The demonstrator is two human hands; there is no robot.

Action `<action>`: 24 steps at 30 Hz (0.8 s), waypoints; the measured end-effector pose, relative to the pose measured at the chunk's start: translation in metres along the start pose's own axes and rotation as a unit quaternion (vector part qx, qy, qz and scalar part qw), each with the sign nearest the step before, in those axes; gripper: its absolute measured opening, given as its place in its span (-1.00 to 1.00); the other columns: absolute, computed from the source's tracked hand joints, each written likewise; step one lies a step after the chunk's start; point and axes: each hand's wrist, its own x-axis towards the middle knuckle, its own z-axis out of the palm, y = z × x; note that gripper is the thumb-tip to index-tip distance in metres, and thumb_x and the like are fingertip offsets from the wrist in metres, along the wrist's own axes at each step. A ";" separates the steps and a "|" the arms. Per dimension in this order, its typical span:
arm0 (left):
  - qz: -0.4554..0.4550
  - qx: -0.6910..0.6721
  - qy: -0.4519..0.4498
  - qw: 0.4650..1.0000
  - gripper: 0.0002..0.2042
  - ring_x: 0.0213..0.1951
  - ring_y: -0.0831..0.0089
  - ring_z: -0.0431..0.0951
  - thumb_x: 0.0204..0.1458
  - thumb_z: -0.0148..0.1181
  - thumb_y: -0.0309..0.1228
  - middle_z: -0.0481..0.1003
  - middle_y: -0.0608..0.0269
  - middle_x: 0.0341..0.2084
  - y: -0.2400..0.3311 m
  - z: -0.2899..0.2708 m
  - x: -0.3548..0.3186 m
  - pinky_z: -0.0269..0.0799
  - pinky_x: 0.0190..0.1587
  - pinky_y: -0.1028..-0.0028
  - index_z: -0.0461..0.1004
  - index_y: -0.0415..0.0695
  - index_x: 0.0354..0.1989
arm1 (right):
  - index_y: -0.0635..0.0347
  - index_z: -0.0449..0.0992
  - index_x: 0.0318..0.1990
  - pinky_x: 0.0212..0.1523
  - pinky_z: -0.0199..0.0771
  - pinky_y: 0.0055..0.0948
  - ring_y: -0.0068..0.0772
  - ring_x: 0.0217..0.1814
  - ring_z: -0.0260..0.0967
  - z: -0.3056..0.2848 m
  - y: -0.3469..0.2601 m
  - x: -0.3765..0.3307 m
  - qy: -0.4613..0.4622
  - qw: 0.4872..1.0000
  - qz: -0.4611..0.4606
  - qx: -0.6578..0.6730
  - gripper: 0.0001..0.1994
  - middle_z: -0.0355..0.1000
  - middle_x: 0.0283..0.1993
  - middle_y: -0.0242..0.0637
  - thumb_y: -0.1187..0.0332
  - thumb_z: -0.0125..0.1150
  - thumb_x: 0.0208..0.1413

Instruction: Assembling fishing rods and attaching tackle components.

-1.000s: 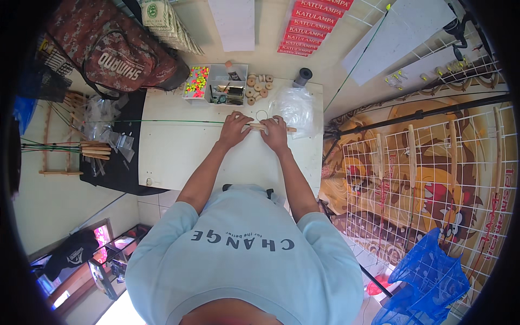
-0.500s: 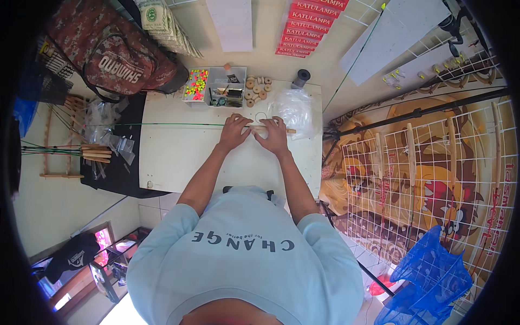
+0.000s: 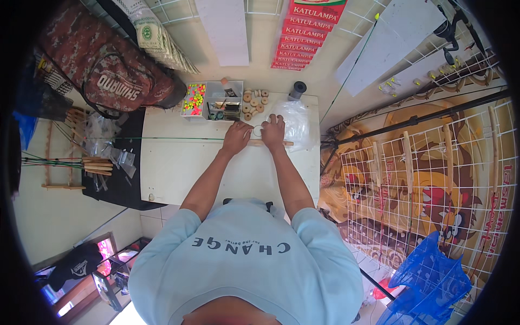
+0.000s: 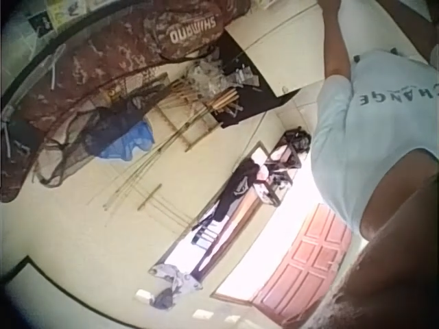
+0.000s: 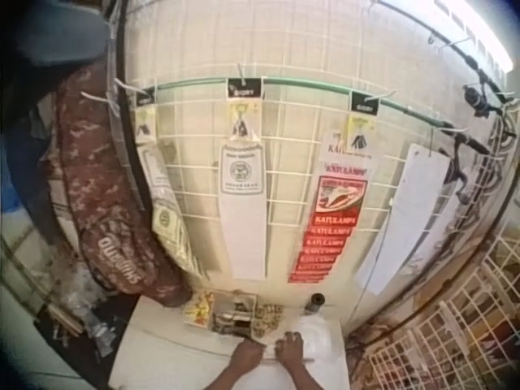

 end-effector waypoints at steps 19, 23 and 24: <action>-0.026 -0.052 0.050 0.997 -0.66 -0.07 0.23 0.40 0.02 0.14 -0.42 0.47 0.22 -0.21 0.021 -0.003 0.000 0.35 -0.01 0.27 0.34 -0.10 0.01 | 0.09 0.51 -0.28 0.02 0.12 -0.22 -0.18 -0.03 0.20 -0.034 -0.008 -0.010 0.044 0.983 -0.025 0.178 -0.85 0.47 -0.32 -0.39 0.45 0.20 -0.06; -0.034 -0.094 0.050 0.994 -0.74 -0.15 0.24 0.41 -0.01 0.17 -0.45 0.49 0.29 -0.33 0.027 -0.007 -0.001 0.36 -0.08 0.26 0.38 -0.09 -0.12 | 0.05 0.51 -0.32 -0.02 0.16 -0.23 -0.17 -0.07 0.21 -0.048 -0.011 -0.019 0.048 0.969 -0.020 0.243 -0.89 0.46 -0.36 -0.37 0.46 0.16 -0.05; -0.032 -0.094 0.050 0.994 -0.74 -0.15 0.24 0.41 -0.01 0.17 -0.45 0.49 0.29 -0.33 0.028 -0.009 -0.002 0.36 -0.08 0.26 0.38 -0.09 -0.12 | 0.05 0.51 -0.32 -0.02 0.16 -0.23 -0.17 -0.07 0.21 -0.048 -0.010 -0.023 0.049 0.969 -0.019 0.243 -0.89 0.46 -0.36 -0.37 0.46 0.16 -0.05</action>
